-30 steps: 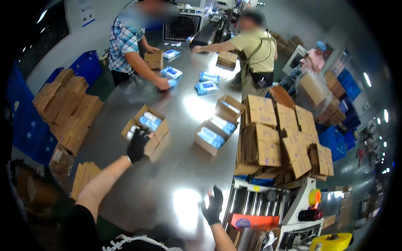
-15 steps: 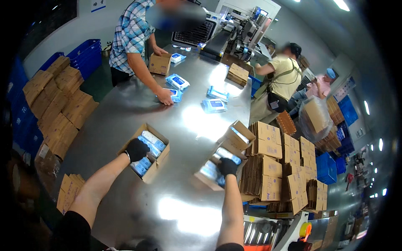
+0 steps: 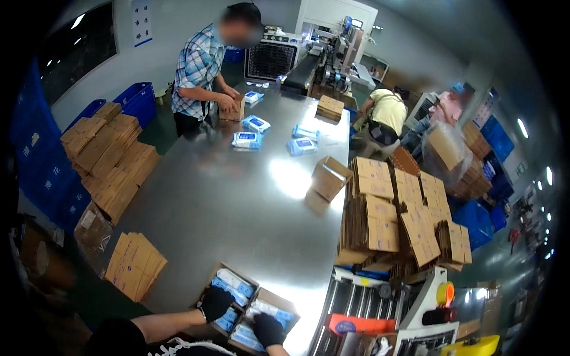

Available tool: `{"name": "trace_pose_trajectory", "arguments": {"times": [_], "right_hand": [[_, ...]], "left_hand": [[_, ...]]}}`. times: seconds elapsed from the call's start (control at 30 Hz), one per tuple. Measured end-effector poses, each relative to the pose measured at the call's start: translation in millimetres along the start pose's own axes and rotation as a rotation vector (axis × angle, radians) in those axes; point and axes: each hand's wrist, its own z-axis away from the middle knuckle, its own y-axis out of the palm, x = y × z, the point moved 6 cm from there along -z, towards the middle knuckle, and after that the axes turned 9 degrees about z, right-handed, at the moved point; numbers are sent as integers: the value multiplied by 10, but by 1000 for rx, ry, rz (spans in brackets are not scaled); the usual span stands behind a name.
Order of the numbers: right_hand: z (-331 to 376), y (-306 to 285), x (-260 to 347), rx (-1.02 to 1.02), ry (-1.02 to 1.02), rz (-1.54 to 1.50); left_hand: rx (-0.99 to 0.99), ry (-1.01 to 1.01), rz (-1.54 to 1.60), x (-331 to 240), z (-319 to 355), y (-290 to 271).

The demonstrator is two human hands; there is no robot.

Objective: The person places blue packs of wet wipes into cardboard boxes by hand and kemudian walks to a pallet to retrieve a stack of flat cardboard box templates.

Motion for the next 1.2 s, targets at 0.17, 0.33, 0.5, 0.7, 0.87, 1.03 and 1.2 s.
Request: {"name": "trace_pose_trajectory", "arguments": {"times": [0.17, 0.33, 0.5, 0.7, 0.87, 1.03, 1.2], "right_hand": [[88, -98, 34, -135, -87, -65], [922, -633, -145, -693, 208, -347], [1490, 290, -574, -417, 580, -490], [1447, 535, -702, -643, 513, -451], [1930, 568, -1194, -509, 604, -339], [1857, 357, -857, -170, 523, 35], [1947, 167, -705, -193, 347, -21]], "left_hand": [[-189, 47, 45, -136, 176, -156], [-432, -244, 297, -847, 774, -608], [-257, -419, 339, -1103, 1010, -161], [-273, -167, 219, -1166, 930, -97], [-2, -90, 594, -1536, 831, 557], [83, 187, 503, -1914, 639, 522], [563, 371, 407, -2063, 520, 691]]}}
